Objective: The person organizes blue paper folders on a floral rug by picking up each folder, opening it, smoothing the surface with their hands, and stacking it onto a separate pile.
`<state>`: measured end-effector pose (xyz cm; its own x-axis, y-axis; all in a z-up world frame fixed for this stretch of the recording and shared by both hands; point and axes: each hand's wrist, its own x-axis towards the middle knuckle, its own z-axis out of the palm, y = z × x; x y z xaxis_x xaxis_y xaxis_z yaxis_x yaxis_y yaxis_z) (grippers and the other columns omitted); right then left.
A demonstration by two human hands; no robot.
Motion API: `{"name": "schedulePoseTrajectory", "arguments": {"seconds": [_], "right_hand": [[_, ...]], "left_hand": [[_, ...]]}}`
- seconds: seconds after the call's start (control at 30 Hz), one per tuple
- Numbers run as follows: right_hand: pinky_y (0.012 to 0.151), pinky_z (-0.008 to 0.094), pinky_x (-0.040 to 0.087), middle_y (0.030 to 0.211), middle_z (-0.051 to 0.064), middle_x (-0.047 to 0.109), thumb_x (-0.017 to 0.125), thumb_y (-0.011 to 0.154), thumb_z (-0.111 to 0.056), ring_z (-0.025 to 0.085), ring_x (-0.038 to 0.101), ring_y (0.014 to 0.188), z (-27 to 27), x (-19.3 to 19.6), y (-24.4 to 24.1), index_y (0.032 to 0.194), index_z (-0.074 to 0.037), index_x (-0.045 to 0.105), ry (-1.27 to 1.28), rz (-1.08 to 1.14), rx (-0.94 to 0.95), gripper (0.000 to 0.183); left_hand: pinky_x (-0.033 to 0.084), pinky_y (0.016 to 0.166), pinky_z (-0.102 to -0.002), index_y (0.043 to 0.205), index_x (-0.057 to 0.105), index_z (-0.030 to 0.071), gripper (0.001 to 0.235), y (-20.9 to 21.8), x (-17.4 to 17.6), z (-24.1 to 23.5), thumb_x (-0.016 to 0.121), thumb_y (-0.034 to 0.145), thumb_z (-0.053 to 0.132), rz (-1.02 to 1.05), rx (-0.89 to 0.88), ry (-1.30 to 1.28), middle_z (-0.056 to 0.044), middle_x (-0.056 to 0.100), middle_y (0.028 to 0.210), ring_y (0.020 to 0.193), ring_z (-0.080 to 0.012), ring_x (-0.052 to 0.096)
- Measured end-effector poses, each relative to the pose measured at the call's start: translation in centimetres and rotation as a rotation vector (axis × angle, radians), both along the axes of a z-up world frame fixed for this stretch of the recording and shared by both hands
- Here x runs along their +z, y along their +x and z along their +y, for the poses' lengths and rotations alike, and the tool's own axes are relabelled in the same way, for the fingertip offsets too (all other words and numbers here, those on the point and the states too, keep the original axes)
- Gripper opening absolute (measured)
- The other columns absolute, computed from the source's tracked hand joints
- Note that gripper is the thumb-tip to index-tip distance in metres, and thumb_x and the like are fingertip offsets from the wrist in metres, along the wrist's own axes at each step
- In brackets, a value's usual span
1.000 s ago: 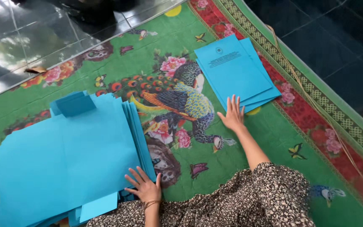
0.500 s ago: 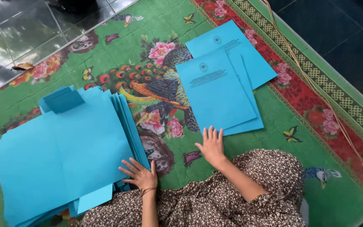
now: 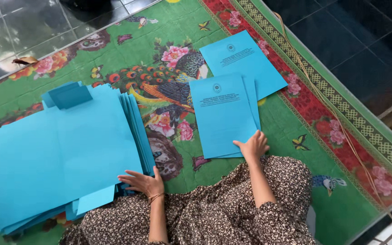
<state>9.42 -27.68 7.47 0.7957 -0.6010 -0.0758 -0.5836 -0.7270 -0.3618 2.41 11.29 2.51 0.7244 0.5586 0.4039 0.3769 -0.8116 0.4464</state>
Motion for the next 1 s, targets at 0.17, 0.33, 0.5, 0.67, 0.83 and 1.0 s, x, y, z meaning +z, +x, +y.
{"name": "schedulePoseTrajectory", "arguments": {"seconds": [0.17,0.33,0.5,0.67,0.83,1.0], "right_hand": [[0.105,0.066,0.036,0.141,0.015,0.047,0.099,0.054,-0.042,0.037,0.048,0.128,0.0,-0.7,-1.5,0.141,-0.003,0.045,-0.072,-0.074,-0.043,0.11],[0.108,0.052,0.034,0.117,0.002,0.074,0.095,0.063,-0.031,0.034,0.07,0.106,-1.3,-1.1,-3.0,0.128,-0.022,0.062,0.01,-0.194,-0.109,0.073],[0.102,0.048,0.053,0.123,0.018,0.072,0.078,0.089,-0.012,0.034,0.068,0.118,5.7,12.6,-5.0,0.133,-0.009,0.067,0.694,-0.566,0.001,0.044],[0.112,0.057,0.04,0.136,0.021,0.064,0.075,0.093,-0.026,0.04,0.056,0.13,13.1,14.7,-6.7,0.136,-0.007,0.064,0.888,-0.614,0.354,0.048],[0.12,0.064,0.026,0.161,0.012,0.044,0.073,0.087,-0.052,0.043,0.029,0.151,16.6,7.6,-5.5,0.148,-0.019,0.056,0.868,-0.433,0.969,0.071],[0.115,0.07,0.029,0.159,0.006,0.047,0.056,0.096,-0.065,0.034,0.036,0.15,16.0,4.2,-3.3,0.15,-0.027,0.054,0.498,-0.215,1.139,0.066]], "left_hand": [[0.0,0.115,-0.076,0.163,0.01,-0.009,0.118,-0.5,0.1,-0.1,0.081,0.08,0.036,-0.008,0.005,-0.004,-0.045,0.002,0.161,0.153,-0.0576,0.002],[0.006,0.116,-0.075,0.163,0.013,-0.009,0.116,-0.7,-0.2,-0.5,0.081,0.08,0.036,-0.025,-0.057,0.046,-0.045,0.003,0.162,0.152,-0.0586,0.006],[0.005,0.117,-0.075,0.162,0.016,-0.009,0.115,-0.6,-0.4,-1.0,0.08,0.081,0.042,-0.079,-0.139,0.11,-0.044,0.004,0.162,0.151,-0.0584,0.009],[0.011,0.117,-0.072,0.161,0.019,-0.008,0.127,-0.9,0.8,-2.9,0.08,0.074,0.059,-0.132,-0.337,0.071,-0.042,0.008,0.163,0.151,-0.0571,0.012],[0.011,0.123,-0.061,0.161,0.025,0.003,0.146,-1.2,1.3,-4.0,0.096,0.047,0.059,-0.179,-0.654,-0.175,-0.029,0.015,0.168,0.154,-0.0496,0.01],[0.019,0.124,-0.054,0.155,0.014,-0.008,0.131,-1.0,3.7,-4.3,0.098,0.062,0.034,-0.389,-0.339,-0.311,-0.031,0.026,0.151,0.142,-0.0463,0.032]]}}
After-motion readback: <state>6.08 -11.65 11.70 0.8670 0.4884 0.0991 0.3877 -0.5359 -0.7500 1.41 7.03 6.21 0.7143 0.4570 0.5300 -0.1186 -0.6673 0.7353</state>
